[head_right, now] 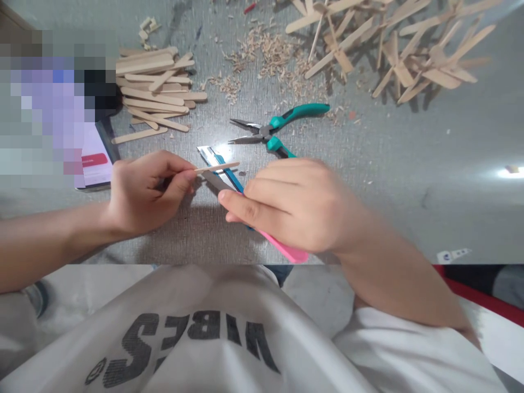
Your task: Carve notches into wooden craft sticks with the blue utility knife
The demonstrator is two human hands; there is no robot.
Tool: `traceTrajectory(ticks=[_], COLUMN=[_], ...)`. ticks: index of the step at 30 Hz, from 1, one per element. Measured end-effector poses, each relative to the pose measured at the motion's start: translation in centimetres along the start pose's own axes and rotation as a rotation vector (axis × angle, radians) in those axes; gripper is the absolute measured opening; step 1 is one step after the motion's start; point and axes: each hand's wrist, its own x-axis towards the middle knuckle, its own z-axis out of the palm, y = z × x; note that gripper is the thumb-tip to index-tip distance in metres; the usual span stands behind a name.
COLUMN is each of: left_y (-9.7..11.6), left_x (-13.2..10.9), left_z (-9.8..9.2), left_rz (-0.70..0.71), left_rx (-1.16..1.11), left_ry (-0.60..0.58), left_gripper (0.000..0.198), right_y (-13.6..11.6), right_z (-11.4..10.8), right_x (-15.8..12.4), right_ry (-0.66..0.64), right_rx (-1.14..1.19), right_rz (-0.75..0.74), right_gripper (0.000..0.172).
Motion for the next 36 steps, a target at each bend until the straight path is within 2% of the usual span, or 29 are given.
traceTrajectory(ticks=[3,5,12,25,29,32,36], left_y=[0.0,0.1,0.4,-0.2,-0.2,-0.1,-0.1], left_x=[0.0,0.1,0.4,0.4,0.3,0.3,0.1], left_z=[0.0,0.0,-0.1,0.4,0.5,0.5,0.4], left_rz=[-0.021,-0.097,-0.203,-0.163,-0.162,-0.143,-0.079], left_rx=[-0.006,-0.058,-0.222,-0.335,-0.336,-0.332,-0.274], left_ry=[-0.007,-0.008,-0.015,0.014,0.018,0.044,0.109], left_gripper=[0.012,0.012,0.016,0.015,0.014,0.013,0.015], right_y=[-0.1,-0.4,-0.4,0.0,0.2,0.4,0.1], right_z=[-0.4,-0.5,-0.1,0.2,0.1,0.1,0.2], right_x=[-0.3,-0.6,-0.5,-0.4,-0.5,-0.6,-0.7], right_ry=[-0.03,-0.023,-0.027,-0.002,-0.021,-0.031,0.003], right_rx=[-0.059,-0.078,-0.075,-0.023,-0.04,-0.044,-0.027], right_rz=[-0.114,-0.154,-0.134,-0.118,-0.107,-0.096,-0.155], right_gripper=[0.011,0.014,0.02,0.024,0.021,0.019,0.016])
